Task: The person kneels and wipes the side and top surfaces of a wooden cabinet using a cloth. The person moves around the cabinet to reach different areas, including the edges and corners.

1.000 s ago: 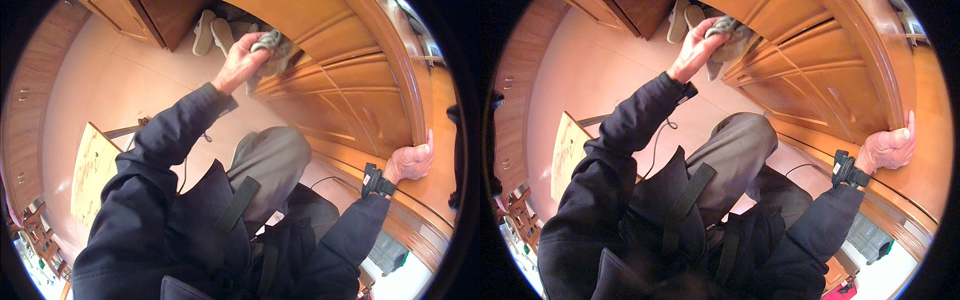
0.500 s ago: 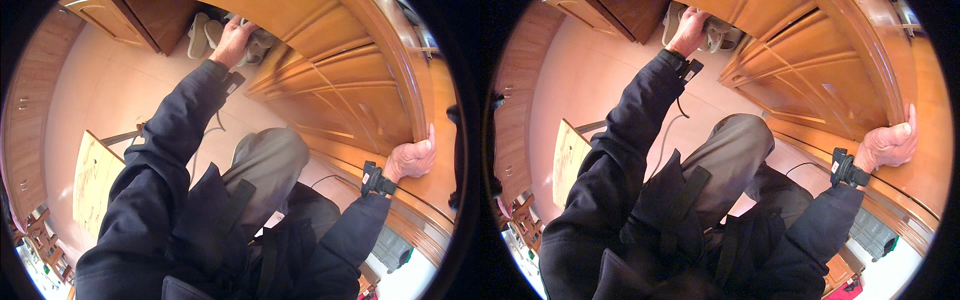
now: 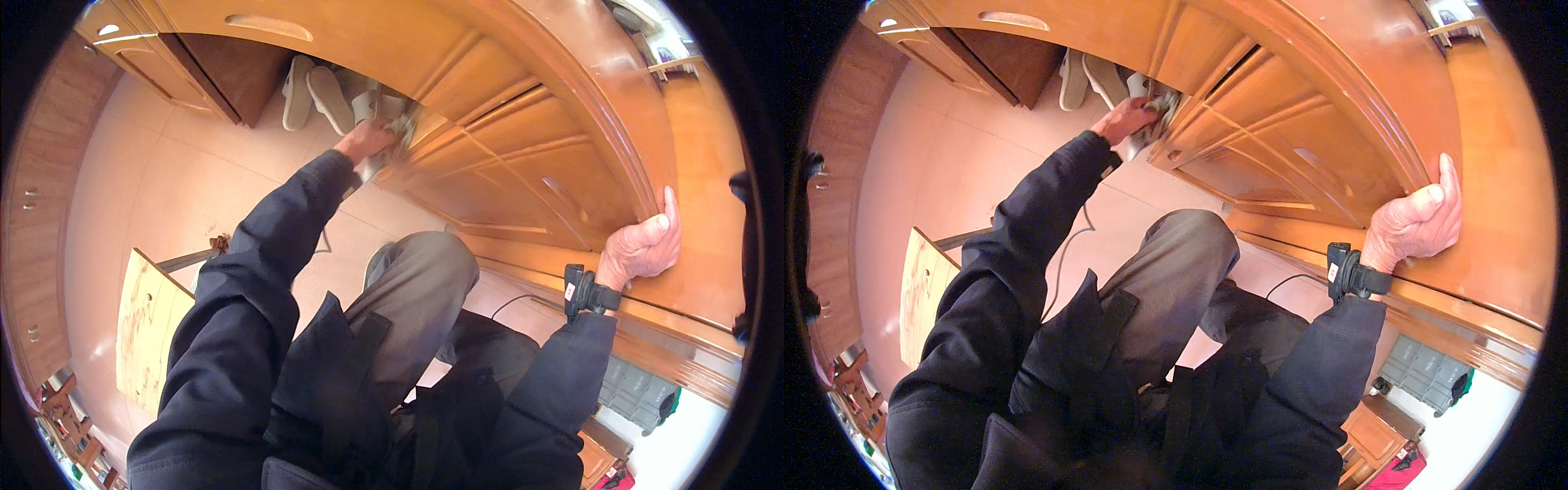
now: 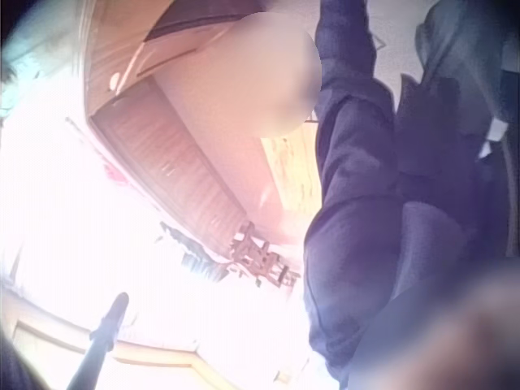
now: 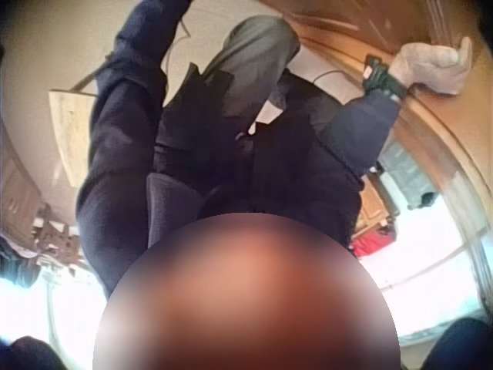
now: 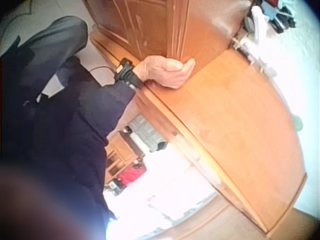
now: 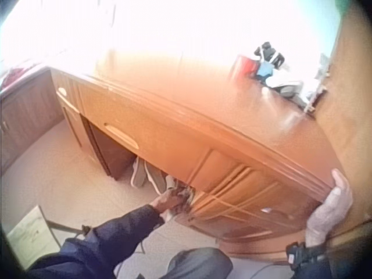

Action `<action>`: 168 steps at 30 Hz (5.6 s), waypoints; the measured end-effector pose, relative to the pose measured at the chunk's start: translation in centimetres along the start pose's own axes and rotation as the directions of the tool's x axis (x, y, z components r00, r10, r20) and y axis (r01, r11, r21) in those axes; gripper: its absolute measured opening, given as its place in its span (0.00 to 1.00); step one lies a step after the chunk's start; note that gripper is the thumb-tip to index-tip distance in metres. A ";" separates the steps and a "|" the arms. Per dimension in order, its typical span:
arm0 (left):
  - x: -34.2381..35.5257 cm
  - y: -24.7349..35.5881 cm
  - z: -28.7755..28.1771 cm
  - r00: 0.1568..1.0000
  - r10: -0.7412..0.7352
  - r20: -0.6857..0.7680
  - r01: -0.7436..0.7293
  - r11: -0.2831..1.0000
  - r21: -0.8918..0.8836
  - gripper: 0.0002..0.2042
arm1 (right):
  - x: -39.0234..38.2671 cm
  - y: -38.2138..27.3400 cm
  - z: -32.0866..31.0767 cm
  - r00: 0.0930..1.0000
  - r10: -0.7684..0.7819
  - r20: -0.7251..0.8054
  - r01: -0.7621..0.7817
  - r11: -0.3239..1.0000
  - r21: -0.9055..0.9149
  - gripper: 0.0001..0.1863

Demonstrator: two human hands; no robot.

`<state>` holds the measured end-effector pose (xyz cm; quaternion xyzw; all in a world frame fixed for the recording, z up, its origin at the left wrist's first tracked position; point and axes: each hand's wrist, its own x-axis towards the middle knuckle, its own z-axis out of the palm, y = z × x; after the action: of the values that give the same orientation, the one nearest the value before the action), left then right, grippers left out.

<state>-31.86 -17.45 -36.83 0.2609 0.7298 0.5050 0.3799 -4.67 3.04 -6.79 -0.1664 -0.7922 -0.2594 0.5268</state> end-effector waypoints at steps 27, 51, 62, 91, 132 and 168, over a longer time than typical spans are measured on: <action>-15.2 22.9 4.8 0.396 0.775 -0.492 -0.714 0.597 0.366 0.21 | 0.2 0.4 -0.2 0.999 0.034 -0.004 -0.034 0.999 0.024 0.20; -15.9 22.1 7.7 0.462 0.775 -0.432 -0.548 0.632 0.548 0.25 | -0.1 0.3 -0.4 0.993 0.120 -0.018 -0.119 0.992 0.043 0.13; -14.4 21.8 7.7 0.335 0.745 -0.577 -0.542 0.653 0.529 0.20 | -0.1 0.3 -0.3 0.992 0.125 -0.027 -0.124 0.992 0.037 0.13; -14.9 20.9 2.3 0.252 0.807 -0.534 -0.413 0.589 0.695 0.21 | 0.1 0.1 -0.5 0.992 0.128 -0.008 -0.128 0.991 0.037 0.13; -12.9 14.7 -26.1 -0.015 0.636 -0.772 -0.063 0.769 0.636 0.13 | 0.0 0.8 -0.2 0.997 0.069 0.014 -0.070 0.997 0.044 0.16; -13.6 10.5 -27.6 0.060 0.463 -0.884 0.152 0.871 0.466 0.12 | -0.4 0.8 -0.2 0.995 0.090 0.033 -0.090 0.996 0.004 0.14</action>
<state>-46.66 -38.95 -17.51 0.0072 0.8470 0.4026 -0.3471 -3.96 3.56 -6.90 -0.2048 -0.7931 -0.2304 0.5253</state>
